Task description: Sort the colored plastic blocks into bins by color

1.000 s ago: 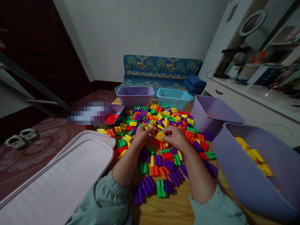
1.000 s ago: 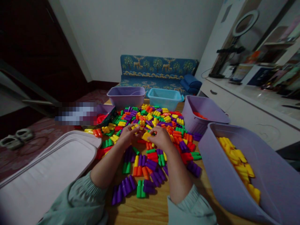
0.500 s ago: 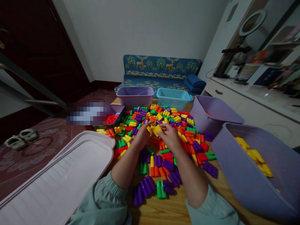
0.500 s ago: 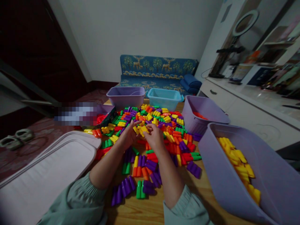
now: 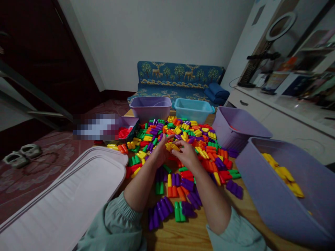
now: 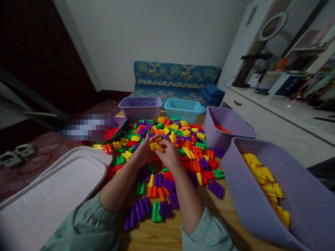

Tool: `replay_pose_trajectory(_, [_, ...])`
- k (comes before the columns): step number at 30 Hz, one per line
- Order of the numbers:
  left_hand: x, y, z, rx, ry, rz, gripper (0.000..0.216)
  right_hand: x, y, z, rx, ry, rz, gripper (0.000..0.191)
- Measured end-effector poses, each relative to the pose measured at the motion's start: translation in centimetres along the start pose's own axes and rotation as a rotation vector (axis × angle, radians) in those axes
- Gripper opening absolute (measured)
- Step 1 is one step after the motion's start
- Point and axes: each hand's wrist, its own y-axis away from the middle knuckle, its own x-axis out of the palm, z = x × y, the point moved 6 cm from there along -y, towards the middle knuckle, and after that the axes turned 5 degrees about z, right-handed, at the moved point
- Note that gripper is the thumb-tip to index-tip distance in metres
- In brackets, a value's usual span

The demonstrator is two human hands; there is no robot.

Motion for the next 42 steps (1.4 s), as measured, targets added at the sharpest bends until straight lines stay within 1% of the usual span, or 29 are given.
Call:
replay_pose_trajectory(2, [-0.1, 0.1, 0.0, -0.005, -0.008, -0.012, 0.065, 0.5, 0.2, 0.4, -0.011, -0.036, 0.035, 0.024])
replay_pose_trajectory(5, [-0.1, 0.1, 0.1, 0.001, -0.024, -0.021, 0.064, 1.1, 0.3, 1.0, -0.042, 0.013, 0.071, 0.020])
replay_pose_trajectory(8, [0.0, 0.2, 0.1, 0.022, -0.016, -0.015, 0.065, 1.1, 0.4, 1.4, -0.073, 0.076, 0.033, 0.019])
replay_pose_trajectory(11, [0.1, 0.1, 0.1, 0.033, -0.015, -0.008, 0.064, 1.1, 0.5, 1.6, -0.106, 0.056, -0.013, 0.028])
replay_pose_trajectory(14, [0.1, -0.1, 0.1, 0.044, -0.027, -0.003, 0.063, 1.2, 0.6, 1.9, -0.131, -0.014, -0.009, 0.045])
replay_pose_trajectory(16, [0.0, -0.2, 0.2, 0.053, -0.055, -0.010, 0.063, 1.3, 0.6, 1.8, -0.118, -0.033, 0.012, 0.054])
replay_pose_trajectory(18, [-0.2, -0.3, 0.3, 0.072, -0.101, -0.025, 0.060, 1.4, 0.5, 1.4, -0.081, -0.008, 0.019, 0.056])
replay_pose_trajectory(20, [-0.4, -0.4, 0.2, 0.094, -0.135, -0.044, 0.058, 1.3, 0.3, 1.0, -0.047, 0.013, 0.004, 0.052])
replay_pose_trajectory(22, [-0.5, -0.4, 0.3, 0.093, -0.147, -0.049, 0.058, 1.0, 0.1, 0.4, -0.011, -0.022, -0.039, 0.047])
replay_pose_trajectory(24, [-0.7, -0.5, 0.4, 0.084, -0.156, -0.050, 0.058, 0.8, 0.1, -0.3, 0.057, -0.114, -0.085, 0.045])
replay_pose_trajectory(26, [-0.9, -0.6, 0.4, 0.094, -0.179, -0.054, 0.057, 0.7, 0.3, -1.0, 0.148, -0.250, -0.112, 0.049])
replay_pose_trajectory(29, [-1.1, -0.7, 0.2, 0.141, -0.236, -0.067, 0.052, 1.0, 0.8, -1.4, 0.267, -0.544, -0.153, 0.056])
replay_pose_trajectory(30, [-1.1, -0.7, 0.1, 0.153, -0.255, -0.072, 0.051, 1.0, 0.8, -1.4, 0.289, -0.656, -0.168, 0.055])
replay_pose_trajectory(32, [-1.2, -0.7, -0.1, 0.170, -0.287, -0.090, 0.050, 0.9, 0.8, -1.0, 0.301, -0.844, -0.205, 0.046])
replay_pose_trajectory(34, [-1.1, -0.6, -0.2, 0.176, -0.320, -0.116, 0.049, -0.3, 0.7, -0.4, 0.286, -0.976, -0.304, 0.031])
replay_pose_trajectory(36, [-1.1, -0.4, -0.2, 0.168, -0.356, -0.133, 0.048, -2.4, 0.7, 0.2, 0.243, -1.079, -0.465, 0.021])
replay_pose_trajectory(37, [-1.1, -0.4, -0.3, 0.162, -0.372, -0.137, 0.048, -3.8, 0.8, 0.5, 0.203, -1.131, -0.548, 0.018])
replay_pose_trajectory(39, [-1.2, -0.3, -0.3, 0.153, -0.387, -0.149, 0.047, -6.8, 1.2, 1.6, 0.090, -1.213, -0.669, 0.013])
replay_pose_trajectory(41, [-1.5, -0.3, -0.3, 0.152, -0.377, -0.175, 0.047, -10.1, 2.1, 2.4, -0.005, -1.273, -0.807, 0.005])
replay_pose_trajectory(42, [-1.6, -0.3, -0.3, 0.150, -0.367, -0.188, 0.048, -11.7, 2.6, 3.0, -0.077, -1.274, -0.867, 0.007])
